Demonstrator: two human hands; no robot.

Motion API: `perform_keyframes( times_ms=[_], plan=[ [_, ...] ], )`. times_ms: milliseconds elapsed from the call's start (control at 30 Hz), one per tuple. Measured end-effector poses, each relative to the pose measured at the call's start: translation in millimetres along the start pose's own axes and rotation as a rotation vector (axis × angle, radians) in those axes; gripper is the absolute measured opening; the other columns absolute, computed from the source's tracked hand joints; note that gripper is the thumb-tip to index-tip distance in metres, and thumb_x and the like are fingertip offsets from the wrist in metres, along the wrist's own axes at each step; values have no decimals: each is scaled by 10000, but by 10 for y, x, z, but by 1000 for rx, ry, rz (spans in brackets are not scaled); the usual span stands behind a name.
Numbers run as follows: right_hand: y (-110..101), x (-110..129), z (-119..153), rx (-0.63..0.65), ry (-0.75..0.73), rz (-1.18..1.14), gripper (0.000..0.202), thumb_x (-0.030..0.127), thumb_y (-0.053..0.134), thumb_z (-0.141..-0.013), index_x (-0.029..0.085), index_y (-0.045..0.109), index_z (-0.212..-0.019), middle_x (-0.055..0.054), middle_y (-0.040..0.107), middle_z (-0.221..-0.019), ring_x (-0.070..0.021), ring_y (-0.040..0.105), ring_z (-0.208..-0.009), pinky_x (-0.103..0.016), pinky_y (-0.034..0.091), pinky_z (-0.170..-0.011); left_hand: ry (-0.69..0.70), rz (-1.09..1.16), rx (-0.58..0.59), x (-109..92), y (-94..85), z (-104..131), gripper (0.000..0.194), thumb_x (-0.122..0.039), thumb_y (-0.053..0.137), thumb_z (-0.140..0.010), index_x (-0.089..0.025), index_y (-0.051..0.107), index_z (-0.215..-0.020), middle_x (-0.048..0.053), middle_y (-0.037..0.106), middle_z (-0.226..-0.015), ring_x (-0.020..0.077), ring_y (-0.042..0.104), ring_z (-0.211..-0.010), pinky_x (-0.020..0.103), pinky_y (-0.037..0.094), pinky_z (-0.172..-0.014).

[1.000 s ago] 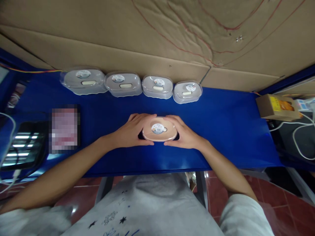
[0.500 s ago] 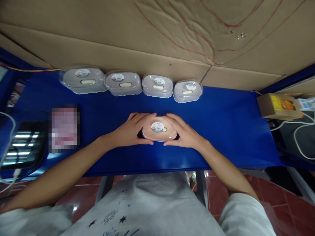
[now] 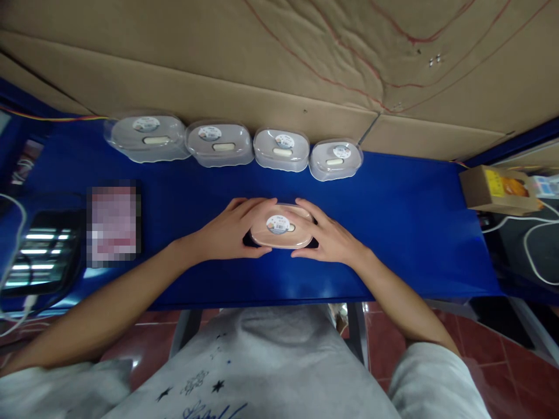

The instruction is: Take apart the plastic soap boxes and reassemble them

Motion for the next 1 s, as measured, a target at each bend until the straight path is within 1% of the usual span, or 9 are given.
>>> perform_keyframes(
  times_ms=[133,233,367,467,533,667,833,933,1000],
  plan=[
    [16,1,-1,13,13,29,1027,589,787,-941,460,163,-1747,-74,183,-1835,-397,353,-1643,-626,469,-1264,-8,4,12,-9,-5,-1,1045,-495,858,-865,-176,297,-1687,205,510,-1641,386,518,-1470,517,352,-1244],
    [-12,40,-9,-9,-4,85,1031,562,787,-950,453,146,-1750,-81,184,-1842,-403,378,-1630,-610,506,-1240,-16,14,13,14,2,-4,1067,-493,869,-861,-173,285,-1696,212,482,-1662,390,497,-1488,522,344,-1251],
    [-41,105,-29,-24,-61,112,1055,556,792,-944,439,127,-1755,-106,195,-1840,-413,381,-1626,-635,473,-1257,3,47,26,49,36,-11,1155,-638,875,-844,-202,265,-1722,222,448,-1684,420,462,-1512,561,327,-1254],
    [-22,77,-33,-6,-55,36,1077,605,804,-911,421,161,-1756,-110,209,-1836,-417,358,-1637,-641,445,-1275,12,70,27,75,52,-14,1119,-716,838,-851,-240,310,-1716,208,476,-1659,425,465,-1505,578,328,-1247],
    [0,21,-24,4,-16,-16,1029,605,797,-922,412,217,-1750,-100,230,-1831,-414,346,-1643,-642,428,-1288,5,75,17,91,50,-11,1091,-713,832,-859,-260,325,-1713,198,495,-1644,424,476,-1493,583,337,-1240],
    [13,-52,2,-12,45,-81,927,584,777,-951,381,315,-1729,-97,301,-1804,-394,365,-1638,-637,385,-1316,-8,84,-2,96,41,2,1111,-679,875,-827,-281,334,-1712,186,501,-1642,432,492,-1469,590,354,-1228],
    [-56,-40,-13,-69,53,-111,1056,593,824,-907,333,240,-1748,-158,409,-1736,-393,424,-1605,-637,436,-1286,-18,67,10,73,54,12,1110,-676,868,-835,-248,330,-1706,196,484,-1654,432,481,-1477,583,347,-1237],
    [-59,-80,-29,-62,83,-128,1118,631,828,-887,321,194,-1754,-169,445,-1713,-401,444,-1588,-649,451,-1268,-26,59,12,66,54,5,1093,-653,872,-838,-240,333,-1694,196,476,-1663,432,468,-1492,580,333,-1244],
    [-48,-115,-32,-49,105,-145,1129,662,823,-878,320,195,-1751,-166,454,-1710,-406,463,-1572,-655,453,-1262,-28,62,9,60,49,-7,1074,-628,874,-841,-233,338,-1683,198,492,-1650,429,481,-1484,578,328,-1244]
  ],
)
Point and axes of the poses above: each hand's wrist, its own z-axis away from the middle knuckle, its own y-axis out of the palm, x = y × z, the point moved 10 cm from there along -z, towards the middle knuckle
